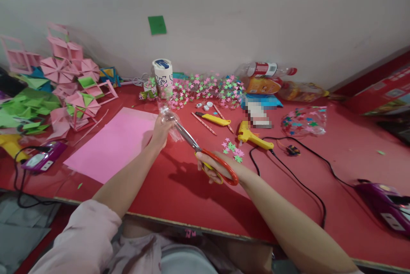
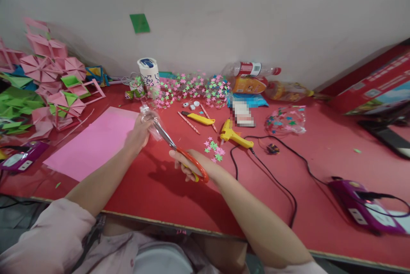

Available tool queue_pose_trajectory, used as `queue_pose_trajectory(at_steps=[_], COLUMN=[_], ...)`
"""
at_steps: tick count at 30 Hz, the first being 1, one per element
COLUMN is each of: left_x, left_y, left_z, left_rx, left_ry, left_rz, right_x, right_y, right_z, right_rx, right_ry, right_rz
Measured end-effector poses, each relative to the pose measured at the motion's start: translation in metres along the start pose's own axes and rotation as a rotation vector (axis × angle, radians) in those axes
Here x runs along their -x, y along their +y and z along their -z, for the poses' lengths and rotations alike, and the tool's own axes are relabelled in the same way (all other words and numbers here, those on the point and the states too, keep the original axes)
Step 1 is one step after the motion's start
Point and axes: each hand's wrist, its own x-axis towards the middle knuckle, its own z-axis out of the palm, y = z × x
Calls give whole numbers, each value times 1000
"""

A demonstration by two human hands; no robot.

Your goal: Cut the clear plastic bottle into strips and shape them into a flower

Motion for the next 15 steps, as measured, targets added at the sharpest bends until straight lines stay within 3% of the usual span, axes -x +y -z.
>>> queue_pose_trajectory(at_steps=[15], left_x=[-8], left_y=[-6], left_z=[10], left_rx=[-19], left_ry=[82], left_rz=[10], right_x=[-1], right_y=[-2], right_z=[-1], right_rx=[23], right_ry=[-1], right_rz=[-70])
